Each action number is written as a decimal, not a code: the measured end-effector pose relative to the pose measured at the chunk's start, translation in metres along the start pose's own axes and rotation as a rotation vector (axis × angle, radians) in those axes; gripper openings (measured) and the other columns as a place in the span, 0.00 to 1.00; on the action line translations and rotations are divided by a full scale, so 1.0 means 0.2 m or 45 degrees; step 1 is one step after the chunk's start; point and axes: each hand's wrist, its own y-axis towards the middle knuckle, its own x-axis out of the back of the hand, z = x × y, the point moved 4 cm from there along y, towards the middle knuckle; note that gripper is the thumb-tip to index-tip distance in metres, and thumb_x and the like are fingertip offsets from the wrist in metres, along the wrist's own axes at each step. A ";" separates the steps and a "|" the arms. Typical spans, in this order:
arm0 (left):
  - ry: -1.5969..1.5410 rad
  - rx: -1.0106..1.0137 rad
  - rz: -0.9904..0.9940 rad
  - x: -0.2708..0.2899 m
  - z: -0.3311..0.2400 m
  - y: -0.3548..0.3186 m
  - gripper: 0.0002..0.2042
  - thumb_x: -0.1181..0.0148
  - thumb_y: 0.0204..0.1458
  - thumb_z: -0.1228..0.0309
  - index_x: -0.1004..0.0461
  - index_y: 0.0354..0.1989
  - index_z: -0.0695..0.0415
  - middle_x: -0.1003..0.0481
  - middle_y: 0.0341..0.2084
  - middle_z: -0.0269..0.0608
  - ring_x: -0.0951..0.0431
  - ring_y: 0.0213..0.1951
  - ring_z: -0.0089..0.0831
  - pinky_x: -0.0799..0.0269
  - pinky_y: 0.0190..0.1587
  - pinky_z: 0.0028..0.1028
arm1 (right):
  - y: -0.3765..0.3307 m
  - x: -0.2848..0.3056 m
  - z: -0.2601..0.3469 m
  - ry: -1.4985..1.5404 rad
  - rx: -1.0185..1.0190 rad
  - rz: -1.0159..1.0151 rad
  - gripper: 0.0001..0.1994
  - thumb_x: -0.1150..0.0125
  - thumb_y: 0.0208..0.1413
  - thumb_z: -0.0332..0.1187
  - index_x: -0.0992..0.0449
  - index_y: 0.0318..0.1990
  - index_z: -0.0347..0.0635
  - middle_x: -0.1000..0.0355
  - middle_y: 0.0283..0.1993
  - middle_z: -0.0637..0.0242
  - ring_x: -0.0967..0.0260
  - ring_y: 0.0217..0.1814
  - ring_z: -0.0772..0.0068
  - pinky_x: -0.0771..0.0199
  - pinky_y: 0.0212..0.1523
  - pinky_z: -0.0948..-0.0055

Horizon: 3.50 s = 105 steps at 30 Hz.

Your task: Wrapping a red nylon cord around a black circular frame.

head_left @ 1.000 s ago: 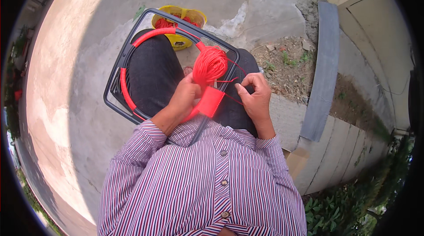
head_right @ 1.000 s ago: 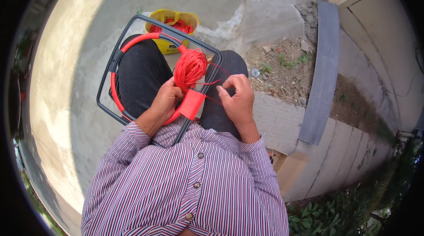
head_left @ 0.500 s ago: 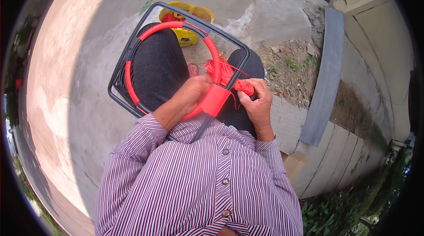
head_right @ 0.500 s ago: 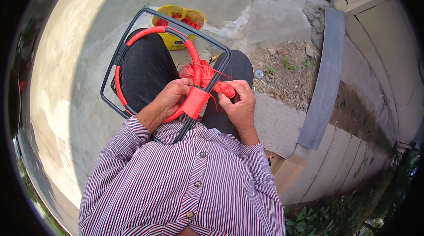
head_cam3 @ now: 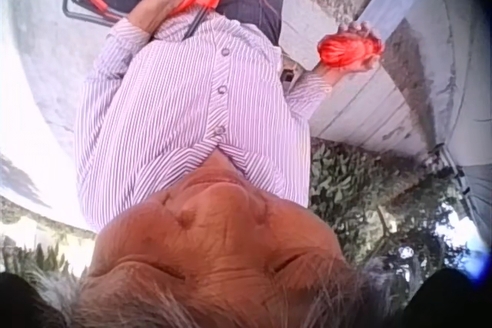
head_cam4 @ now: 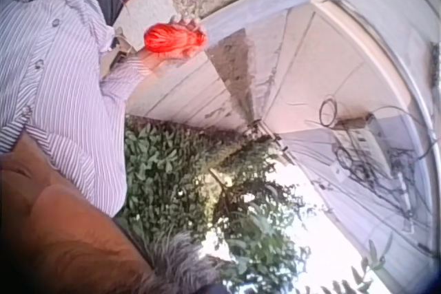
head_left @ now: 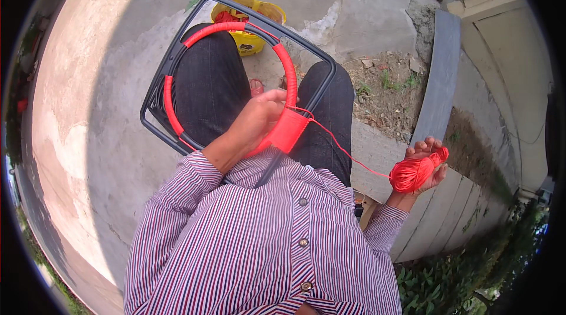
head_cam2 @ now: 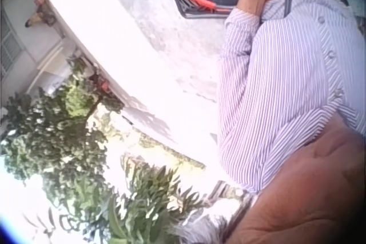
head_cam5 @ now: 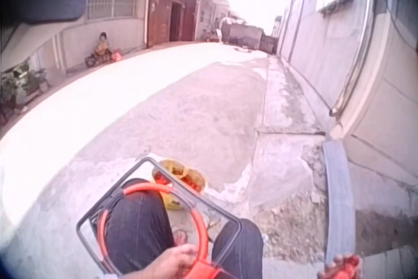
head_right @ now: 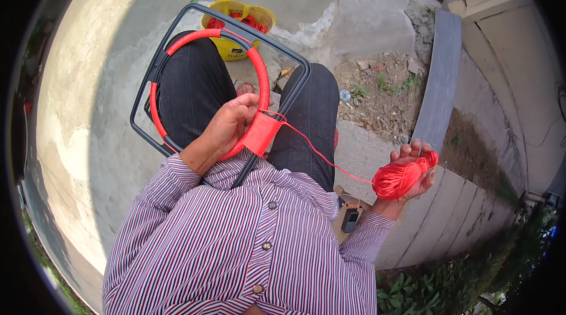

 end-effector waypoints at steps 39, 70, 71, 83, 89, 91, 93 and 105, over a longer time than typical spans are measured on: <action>0.013 0.169 0.012 0.05 0.01 0.00 0.14 0.48 0.55 0.69 0.28 0.44 0.68 0.23 0.36 0.46 0.20 0.37 0.32 0.21 0.42 0.31 | -0.55 0.81 0.74 -0.377 0.453 -1.105 0.13 0.49 0.55 0.35 0.31 0.43 0.34 0.30 0.36 0.57 0.30 0.42 0.58 0.30 0.55 0.50; 1.382 -1.374 0.064 -0.13 -0.06 -0.14 0.24 0.38 0.47 0.70 0.37 0.52 0.64 0.34 0.41 0.42 0.31 0.40 0.27 0.33 0.42 0.25 | 0.07 -0.59 -0.94 -2.009 0.420 1.022 0.26 0.37 0.48 0.33 0.32 0.56 0.35 0.34 0.59 0.55 0.40 0.65 0.55 0.44 0.64 0.57; 1.380 -1.377 0.066 -0.14 -0.06 -0.15 0.24 0.38 0.47 0.70 0.37 0.52 0.64 0.34 0.41 0.42 0.31 0.40 0.27 0.33 0.42 0.25 | 0.07 -0.58 -0.92 -2.011 0.422 1.022 0.26 0.37 0.48 0.33 0.32 0.56 0.35 0.34 0.59 0.55 0.40 0.65 0.55 0.44 0.64 0.57; 0.315 -0.455 -0.248 0.07 -0.04 -0.01 0.21 0.49 0.59 0.66 0.43 0.57 0.60 0.34 0.24 0.31 0.45 0.16 0.11 0.52 0.17 0.16 | -0.06 0.02 -0.32 -1.742 -1.004 0.341 0.13 0.42 0.41 0.38 0.30 0.26 0.35 0.29 0.24 0.67 0.31 0.27 0.67 0.32 0.32 0.68; 0.585 -0.221 -0.235 0.09 -0.01 0.02 0.26 0.58 0.62 0.55 0.45 0.63 0.59 0.31 0.23 0.31 0.39 0.18 0.14 0.46 0.20 0.16 | -0.22 0.56 0.17 -0.224 -0.166 -0.415 0.08 0.48 0.55 0.33 0.31 0.33 0.36 0.31 0.27 0.60 0.31 0.32 0.64 0.25 0.36 0.64; 0.659 -0.102 -0.107 0.06 -0.01 0.01 0.29 0.58 0.61 0.52 0.45 0.64 0.58 0.28 0.26 0.33 0.33 0.23 0.16 0.41 0.24 0.17 | -0.20 0.60 0.18 -0.107 -0.041 -0.410 0.08 0.49 0.58 0.33 0.31 0.35 0.36 0.32 0.26 0.60 0.31 0.30 0.65 0.25 0.35 0.64; 0.573 -0.088 -0.099 0.00 -0.01 0.00 0.29 0.58 0.60 0.52 0.44 0.64 0.59 0.27 0.29 0.35 0.30 0.27 0.20 0.36 0.28 0.19 | -0.20 0.58 0.06 -0.137 -0.272 -0.343 0.08 0.49 0.60 0.32 0.31 0.38 0.35 0.31 0.27 0.59 0.32 0.27 0.66 0.26 0.32 0.66; 0.137 0.041 0.155 -0.01 0.02 0.01 0.24 0.58 0.48 0.73 0.36 0.56 0.68 0.26 0.43 0.50 0.22 0.45 0.36 0.25 0.50 0.33 | 0.00 -0.14 -0.68 -1.364 -1.033 0.346 0.18 0.37 0.47 0.25 0.29 0.48 0.34 0.28 0.26 0.69 0.30 0.26 0.78 0.28 0.30 0.75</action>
